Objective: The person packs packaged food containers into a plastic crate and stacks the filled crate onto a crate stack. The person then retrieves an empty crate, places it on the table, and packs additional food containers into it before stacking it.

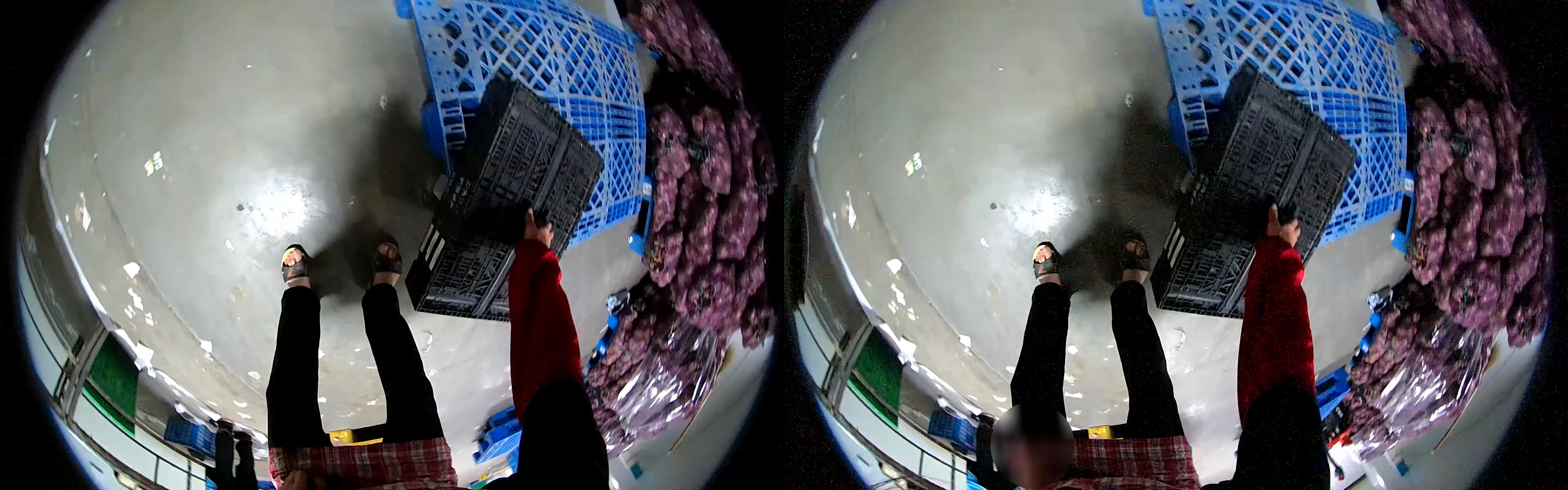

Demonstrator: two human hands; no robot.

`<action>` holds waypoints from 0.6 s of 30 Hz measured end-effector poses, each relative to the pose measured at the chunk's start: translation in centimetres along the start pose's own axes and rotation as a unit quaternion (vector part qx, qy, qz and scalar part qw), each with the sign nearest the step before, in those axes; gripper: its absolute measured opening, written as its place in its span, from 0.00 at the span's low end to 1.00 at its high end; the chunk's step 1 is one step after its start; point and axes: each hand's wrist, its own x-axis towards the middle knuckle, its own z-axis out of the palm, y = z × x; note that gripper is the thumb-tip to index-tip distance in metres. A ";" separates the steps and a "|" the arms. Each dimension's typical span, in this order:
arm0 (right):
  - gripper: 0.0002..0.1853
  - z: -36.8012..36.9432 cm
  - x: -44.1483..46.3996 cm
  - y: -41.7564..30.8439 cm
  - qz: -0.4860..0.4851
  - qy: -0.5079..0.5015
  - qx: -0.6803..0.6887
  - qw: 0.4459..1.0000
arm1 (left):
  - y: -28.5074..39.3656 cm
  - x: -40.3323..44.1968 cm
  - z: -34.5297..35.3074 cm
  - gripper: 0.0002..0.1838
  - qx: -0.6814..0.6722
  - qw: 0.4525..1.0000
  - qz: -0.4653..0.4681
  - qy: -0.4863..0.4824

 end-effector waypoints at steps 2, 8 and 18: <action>0.51 0.9 1.6 1.1 -0.009 0.002 0.097 0.995 | 1.1 -1.3 0.6 0.23 -0.014 1.000 -0.001 0.013; 0.51 0.3 3.0 1.2 -0.022 -0.128 0.273 0.953 | 2.9 -1.3 1.5 0.23 -0.038 0.998 0.009 0.046; 0.22 -26.5 -3.1 7.4 -0.052 -0.013 0.356 0.933 | 3.1 -7.5 2.6 0.22 -0.075 0.984 0.116 0.114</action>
